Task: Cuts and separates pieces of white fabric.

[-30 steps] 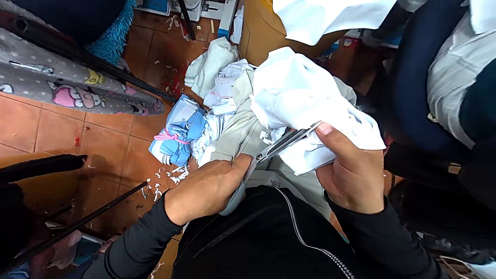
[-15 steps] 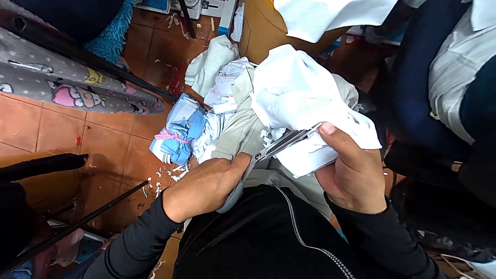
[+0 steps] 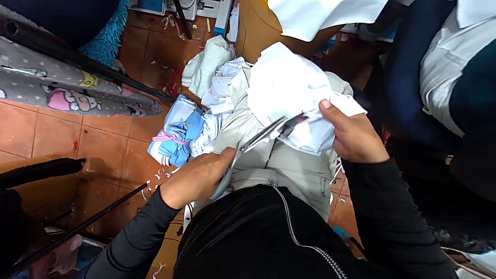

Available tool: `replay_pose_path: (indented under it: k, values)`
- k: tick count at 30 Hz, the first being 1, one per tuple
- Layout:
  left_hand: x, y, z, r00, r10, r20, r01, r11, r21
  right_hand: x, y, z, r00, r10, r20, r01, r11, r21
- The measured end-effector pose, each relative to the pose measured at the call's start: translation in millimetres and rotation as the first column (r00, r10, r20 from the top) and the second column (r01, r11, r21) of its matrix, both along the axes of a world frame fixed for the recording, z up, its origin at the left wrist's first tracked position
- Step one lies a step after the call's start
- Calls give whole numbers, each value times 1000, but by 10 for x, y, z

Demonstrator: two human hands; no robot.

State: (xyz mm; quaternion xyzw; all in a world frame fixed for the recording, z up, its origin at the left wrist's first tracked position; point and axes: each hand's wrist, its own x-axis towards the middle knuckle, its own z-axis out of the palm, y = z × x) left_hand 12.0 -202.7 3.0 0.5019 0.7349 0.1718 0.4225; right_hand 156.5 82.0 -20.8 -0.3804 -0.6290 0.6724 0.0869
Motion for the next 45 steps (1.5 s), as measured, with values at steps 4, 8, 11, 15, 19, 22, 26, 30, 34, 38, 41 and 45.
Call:
replay_pose_path:
  k: [4,8,11,15,19,22,26,30,34,38,41,45]
  values:
    - [-28,-149,-94,987,160,3,-160,987,22,414,281,-88,876,-62,478,-277,748,604]
    - [-16,-168,-130,972,233,27,-234,971,42,461,-123,-17,979,25,203,-161,706,690]
    - [9,-124,-122,977,204,65,-208,977,53,169,-365,-234,990,134,-35,-121,960,254]
    - [43,-153,-121,984,176,16,-176,983,49,-168,-483,-397,991,-67,-112,74,996,59]
    - [35,-235,-149,982,190,-5,-189,981,44,-228,-569,-271,949,-247,-195,208,958,-197]
    - [10,-272,-162,987,154,38,-157,986,62,-210,-579,-175,952,-192,-240,97,928,-360]
    - [-107,-218,-150,991,15,132,-2,995,-97,-215,-561,-139,959,-119,-257,-7,897,-443]
    - [-187,-124,-146,965,-32,259,60,993,-100,-208,-576,-94,954,-27,-298,-73,945,-317]
    - [-243,-9,-100,973,-75,218,98,991,-93,-178,-546,-58,957,36,-288,-80,986,-145]
    - [-252,25,-114,965,-76,252,99,992,-83,-137,-506,-45,955,71,-288,-99,992,-82]
    - [-250,101,-155,960,-116,256,140,987,-78,-119,-525,-69,947,104,-305,-129,990,-64]
    - [-243,195,-164,958,-153,243,172,983,-59,-103,-549,-65,939,153,-309,-160,987,3]
